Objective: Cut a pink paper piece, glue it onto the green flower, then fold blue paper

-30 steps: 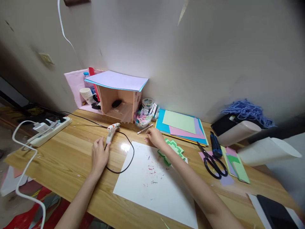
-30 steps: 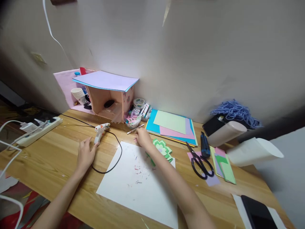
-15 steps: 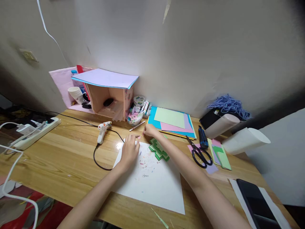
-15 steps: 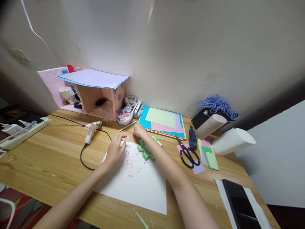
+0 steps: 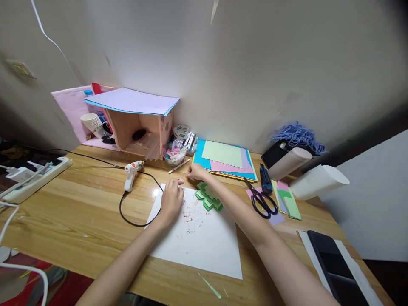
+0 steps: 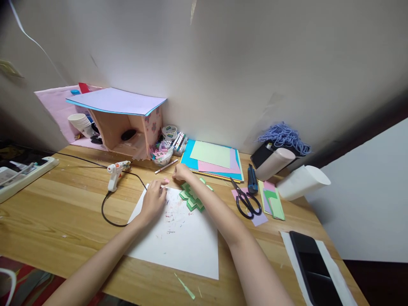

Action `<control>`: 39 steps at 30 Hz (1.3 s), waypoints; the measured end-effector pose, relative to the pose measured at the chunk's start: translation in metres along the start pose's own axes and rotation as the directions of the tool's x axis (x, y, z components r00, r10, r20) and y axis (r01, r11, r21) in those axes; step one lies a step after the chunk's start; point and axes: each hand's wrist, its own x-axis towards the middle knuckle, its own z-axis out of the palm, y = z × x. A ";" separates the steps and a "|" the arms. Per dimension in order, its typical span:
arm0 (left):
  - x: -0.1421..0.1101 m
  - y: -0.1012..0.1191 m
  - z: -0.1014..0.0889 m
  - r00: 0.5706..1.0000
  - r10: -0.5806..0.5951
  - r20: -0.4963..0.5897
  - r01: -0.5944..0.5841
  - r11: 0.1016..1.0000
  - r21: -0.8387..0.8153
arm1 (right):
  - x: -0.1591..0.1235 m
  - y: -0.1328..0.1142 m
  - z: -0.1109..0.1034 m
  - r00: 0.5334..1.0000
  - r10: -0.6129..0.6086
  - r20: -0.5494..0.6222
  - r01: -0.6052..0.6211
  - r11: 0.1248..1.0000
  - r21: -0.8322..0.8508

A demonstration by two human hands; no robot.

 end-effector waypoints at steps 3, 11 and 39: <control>0.001 -0.005 -0.001 1.000 -0.002 -0.008 0.002 1.000 -0.023 | 0.000 -0.002 0.000 1.000 0.002 0.004 -0.002 1.000 -0.003; 0.002 -0.011 -0.002 0.999 -0.013 -0.039 0.010 0.997 -0.074 | 0.000 0.001 -0.008 1.000 -0.005 0.005 0.005 1.000 0.006; 0.005 0.033 0.012 0.870 0.357 0.340 -0.321 0.934 -0.159 | -0.151 0.070 0.003 0.919 0.310 -0.244 -0.014 0.645 0.764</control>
